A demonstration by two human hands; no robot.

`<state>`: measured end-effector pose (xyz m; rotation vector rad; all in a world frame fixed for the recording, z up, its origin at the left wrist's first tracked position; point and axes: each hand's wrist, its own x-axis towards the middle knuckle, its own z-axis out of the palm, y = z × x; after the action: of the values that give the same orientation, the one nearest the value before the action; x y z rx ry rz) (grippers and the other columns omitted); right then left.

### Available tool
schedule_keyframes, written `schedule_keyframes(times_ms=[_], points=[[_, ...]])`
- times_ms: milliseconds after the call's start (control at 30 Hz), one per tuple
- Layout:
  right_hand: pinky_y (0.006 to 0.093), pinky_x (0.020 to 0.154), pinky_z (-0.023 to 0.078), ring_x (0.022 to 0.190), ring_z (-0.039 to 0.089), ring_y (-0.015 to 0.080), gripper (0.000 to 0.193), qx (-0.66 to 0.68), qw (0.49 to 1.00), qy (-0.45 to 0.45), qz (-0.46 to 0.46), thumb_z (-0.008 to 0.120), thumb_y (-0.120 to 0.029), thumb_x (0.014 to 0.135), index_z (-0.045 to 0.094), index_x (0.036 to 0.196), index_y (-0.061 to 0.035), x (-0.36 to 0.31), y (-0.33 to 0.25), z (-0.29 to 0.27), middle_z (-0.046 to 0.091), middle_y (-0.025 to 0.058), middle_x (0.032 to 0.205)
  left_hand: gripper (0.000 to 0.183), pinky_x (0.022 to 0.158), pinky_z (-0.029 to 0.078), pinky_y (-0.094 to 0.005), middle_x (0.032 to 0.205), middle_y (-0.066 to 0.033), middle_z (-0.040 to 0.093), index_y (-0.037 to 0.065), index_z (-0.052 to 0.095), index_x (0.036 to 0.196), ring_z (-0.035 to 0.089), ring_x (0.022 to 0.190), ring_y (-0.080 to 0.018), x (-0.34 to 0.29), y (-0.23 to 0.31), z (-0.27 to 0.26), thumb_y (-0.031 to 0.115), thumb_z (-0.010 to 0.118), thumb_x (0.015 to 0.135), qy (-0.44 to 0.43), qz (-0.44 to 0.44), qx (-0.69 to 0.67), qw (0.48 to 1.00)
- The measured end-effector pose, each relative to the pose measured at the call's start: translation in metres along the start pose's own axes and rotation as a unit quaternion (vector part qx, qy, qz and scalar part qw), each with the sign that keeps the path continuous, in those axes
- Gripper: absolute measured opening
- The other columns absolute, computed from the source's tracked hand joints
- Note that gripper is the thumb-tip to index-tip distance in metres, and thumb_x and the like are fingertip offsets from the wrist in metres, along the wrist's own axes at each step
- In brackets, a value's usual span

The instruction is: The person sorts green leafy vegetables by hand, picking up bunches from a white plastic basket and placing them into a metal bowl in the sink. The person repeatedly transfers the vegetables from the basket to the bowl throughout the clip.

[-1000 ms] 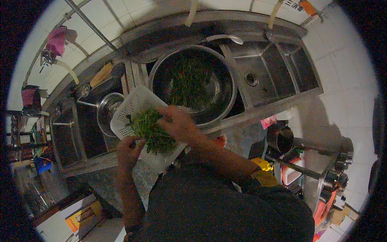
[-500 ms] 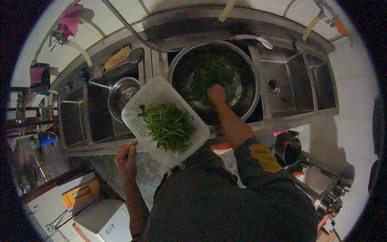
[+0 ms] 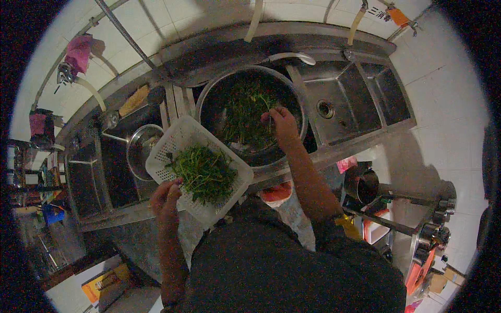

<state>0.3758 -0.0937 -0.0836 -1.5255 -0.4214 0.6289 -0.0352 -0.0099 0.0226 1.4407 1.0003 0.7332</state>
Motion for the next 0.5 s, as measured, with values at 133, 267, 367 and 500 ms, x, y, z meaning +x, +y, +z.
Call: schedule_keyframes(times_ms=[133,267,367,500], points=[[0.0339,0.084,0.053,0.087,0.065,0.0191,0.021,0.103,0.982,-0.129,0.089,0.065,-0.020,0.098,0.065,0.106,-0.0006,-0.059,-0.073,0.020,0.070,0.0090,0.095,0.031,0.078,0.049,-0.0324,0.093,-0.0036,0.068,-0.002,0.075,0.115,0.059,0.086,-0.0129,0.014,0.003,0.023,0.024,0.068,0.100,-0.081,0.003,-0.021,0.996],[0.0367,0.090,0.054,0.095,0.067,0.0209,0.031,0.057,0.959,-0.257,0.106,0.066,-0.014,0.097,0.061,0.122,0.0031,-0.130,-0.106,0.060,0.070,0.0118,0.105,0.036,0.082,0.051,-0.0331,0.105,-0.0061,0.072,-0.003,0.072,0.121,0.062,0.089,-0.0137,0.023,0.010,0.052,0.025,0.070,0.099,-0.115,-0.040,-0.070,0.990],[0.0374,0.093,0.054,0.100,0.068,0.0219,0.041,0.058,0.935,-0.315,0.156,0.067,-0.012,0.095,0.058,0.132,0.0046,-0.166,-0.106,0.076,0.070,0.0127,0.113,0.039,0.083,0.052,-0.0327,0.113,-0.0078,0.073,-0.003,0.070,0.125,0.064,0.092,-0.0144,0.026,0.020,0.055,0.025,0.070,0.099,-0.072,-0.090,-0.117,0.986],[0.0393,0.097,0.054,0.104,0.069,0.0229,0.042,0.040,0.893,-0.412,0.177,0.067,-0.012,0.095,0.060,0.131,0.0057,-0.179,-0.097,0.081,0.070,0.0134,0.116,0.040,0.082,0.053,-0.0323,0.108,-0.0065,0.073,-0.003,0.069,0.126,0.064,0.093,-0.0142,0.014,0.028,0.037,0.025,0.071,0.097,-0.057,-0.043,-0.034,0.997]])
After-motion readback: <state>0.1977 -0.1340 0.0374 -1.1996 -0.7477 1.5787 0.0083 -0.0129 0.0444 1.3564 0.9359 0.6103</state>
